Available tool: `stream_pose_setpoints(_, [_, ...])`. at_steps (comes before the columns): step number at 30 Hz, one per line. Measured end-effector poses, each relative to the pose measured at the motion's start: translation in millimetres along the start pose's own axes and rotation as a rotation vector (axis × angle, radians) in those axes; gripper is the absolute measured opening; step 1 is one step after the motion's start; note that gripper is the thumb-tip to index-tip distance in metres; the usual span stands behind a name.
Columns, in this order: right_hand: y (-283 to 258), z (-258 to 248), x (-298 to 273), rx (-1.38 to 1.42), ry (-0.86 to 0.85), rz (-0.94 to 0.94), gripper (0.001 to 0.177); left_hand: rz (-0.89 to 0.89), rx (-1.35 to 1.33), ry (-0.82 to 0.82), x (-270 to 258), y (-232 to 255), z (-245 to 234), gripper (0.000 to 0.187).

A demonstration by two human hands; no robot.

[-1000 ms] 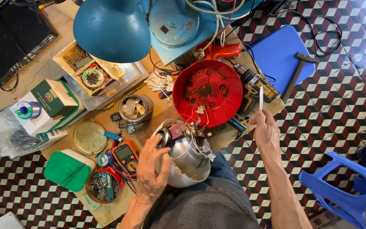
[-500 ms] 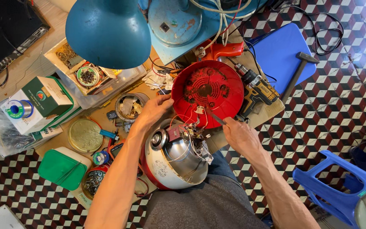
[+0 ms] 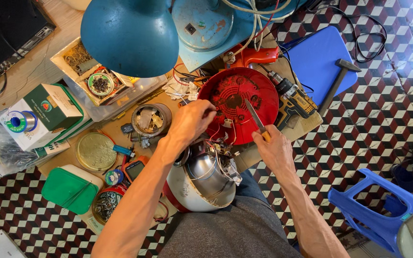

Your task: The person disassembles a red and white appliance, likely a rice cooker, by removing the red base cover with a screwdriver. They then use a multimeter to test the internal wiring and components.

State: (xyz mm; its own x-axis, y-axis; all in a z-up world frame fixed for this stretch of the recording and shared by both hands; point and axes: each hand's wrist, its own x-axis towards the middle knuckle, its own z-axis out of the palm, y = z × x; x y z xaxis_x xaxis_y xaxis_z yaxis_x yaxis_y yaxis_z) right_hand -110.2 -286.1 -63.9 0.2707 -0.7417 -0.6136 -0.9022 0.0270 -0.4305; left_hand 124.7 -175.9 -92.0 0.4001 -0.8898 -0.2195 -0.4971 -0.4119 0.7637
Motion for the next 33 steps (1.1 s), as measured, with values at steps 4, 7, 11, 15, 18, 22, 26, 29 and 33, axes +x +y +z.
stream_pose_setpoints(4, [0,33,29,0.003,0.039,-0.086,0.037,0.114,0.224,-0.275,36,-25,48,0.025])
stream_pose_setpoints(7, [1,61,61,0.032,0.023,-0.112,0.03,-0.066,0.352,-0.499,54,-49,80,0.028])
stream_pose_setpoints(11, [8,84,85,0.035,-0.114,-0.009,0.025,-0.145,0.359,-0.494,64,-65,105,0.028])
stream_pose_setpoints(15, [16,102,101,-0.06,-0.109,-0.004,0.026,-0.182,0.418,-0.478,68,-67,121,0.03])
stream_pose_setpoints(18, [20,107,106,-0.011,-0.154,0.078,0.028,-0.187,0.418,-0.412,68,-74,128,0.036])
stream_pose_setpoints(22, [27,113,113,-0.028,-0.161,0.069,0.03,-0.178,0.413,-0.394,71,-85,138,0.034])
stream_pose_setpoints(26, [31,116,120,-0.064,-0.149,0.012,0.028,-0.188,0.389,-0.395,70,-87,143,0.026])
stream_pose_setpoints(29, [30,112,119,-0.031,-0.171,0.05,0.025,-0.188,0.364,-0.39,70,-87,142,0.028])
stream_pose_setpoints(33, [27,110,119,0.025,-0.19,0.094,0.018,-0.12,0.333,-0.383,69,-87,145,0.031])
